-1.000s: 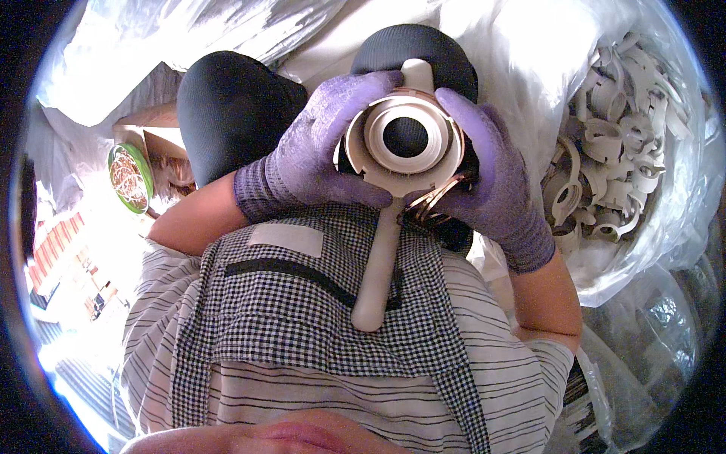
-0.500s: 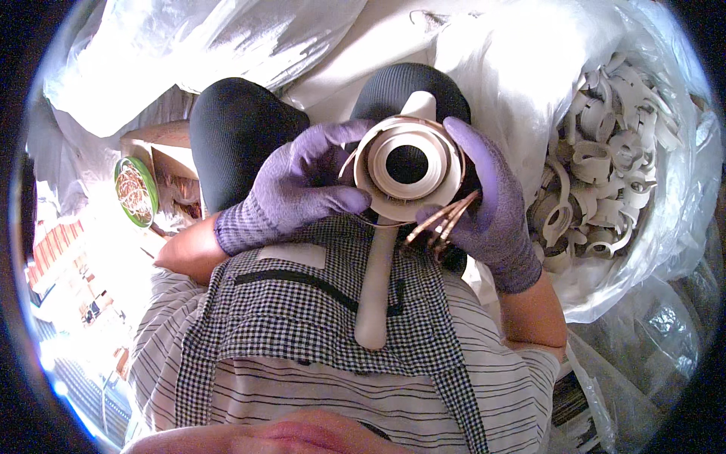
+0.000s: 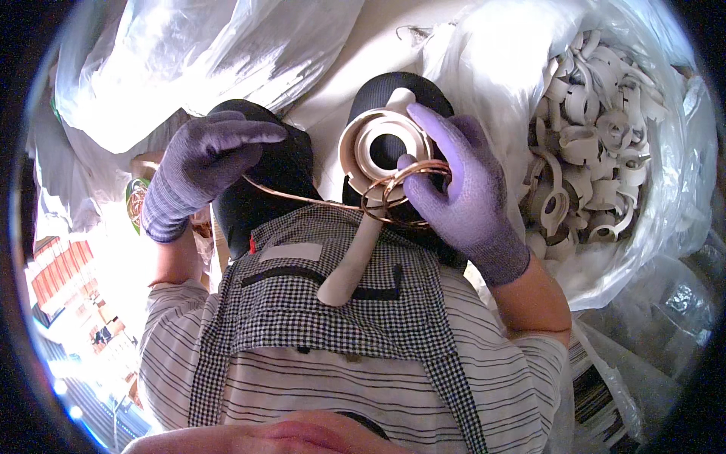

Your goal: The person sits on the floor and repeatedly winds copper wire around a white plastic spool. They hold the spool in one hand and wrap the wire with the other, occasionally adjusting the coil and picking up additional wire from a nearby box.

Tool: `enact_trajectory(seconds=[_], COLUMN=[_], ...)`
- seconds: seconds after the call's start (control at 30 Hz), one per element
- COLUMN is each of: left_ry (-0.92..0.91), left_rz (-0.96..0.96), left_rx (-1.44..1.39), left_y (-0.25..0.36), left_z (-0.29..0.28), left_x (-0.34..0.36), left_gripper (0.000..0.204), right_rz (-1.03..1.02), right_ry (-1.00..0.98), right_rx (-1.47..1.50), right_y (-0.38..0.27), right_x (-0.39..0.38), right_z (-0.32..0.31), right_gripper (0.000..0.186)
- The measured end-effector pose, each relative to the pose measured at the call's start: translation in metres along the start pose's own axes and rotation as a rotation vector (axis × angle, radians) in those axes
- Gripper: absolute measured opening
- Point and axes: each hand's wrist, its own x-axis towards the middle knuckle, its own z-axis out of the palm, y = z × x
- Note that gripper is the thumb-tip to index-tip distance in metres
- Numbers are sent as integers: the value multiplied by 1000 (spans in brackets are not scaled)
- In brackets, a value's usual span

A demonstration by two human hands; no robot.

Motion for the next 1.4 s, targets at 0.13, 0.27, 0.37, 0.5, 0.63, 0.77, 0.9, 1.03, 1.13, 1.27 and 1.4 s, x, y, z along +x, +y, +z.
enact_trajectory(seconds=[0.13, 0.27, 0.37, 0.5, 0.63, 0.77, 0.9, 1.03, 1.13, 1.27, 1.4], left_ry=[-77, -132, -140, -162, -48, -265, -24, 195, 474, 1228, 1640], left_rz=[213, 77, -26, 9, 205, 275, -103, -799, -1055, -1254, -1198], left_rx=[300, 351, 235, 195, 325, 508, -62, -338, -288, -442, -47], left_y=[42, 61, 57, 61, 38, 41, 15, -7, -40, -83, -99], left_z=[10, -9, -24, -35, 14, 24, -3, -26, -34, -58, -36], left_x=[5, 7, -2, -6, -25, -32, -82, -182, -295, -508, -616], left_gripper=[45, 37, 31, 31, 14, 15, 18, 26, 29, 27, 27], right_rz=[35, 86, 69, 72, 153, 144, 94, 122, 111, 62, 81], right_ry=[-42, -15, -45, -60, -139, -159, -177, -196, -189, -200, -224], right_rx=[-13, 25, -4, 44, 69, 133, -96, -40, -26, -7, 41], right_y=[-1, 3, -1, 1, -8, -4, 16, 28, 27, 24, 25], right_x=[2, 3, 8, 17, 31, 32, 28, 27, 26, 26, 26], right_z=[-6, -8, -13, -14, -9, -13, -7, -12, -19, -18, -6], right_gripper=[44, 37, 28, 19, 14, 14, 16, 22, 22, 22, 21])
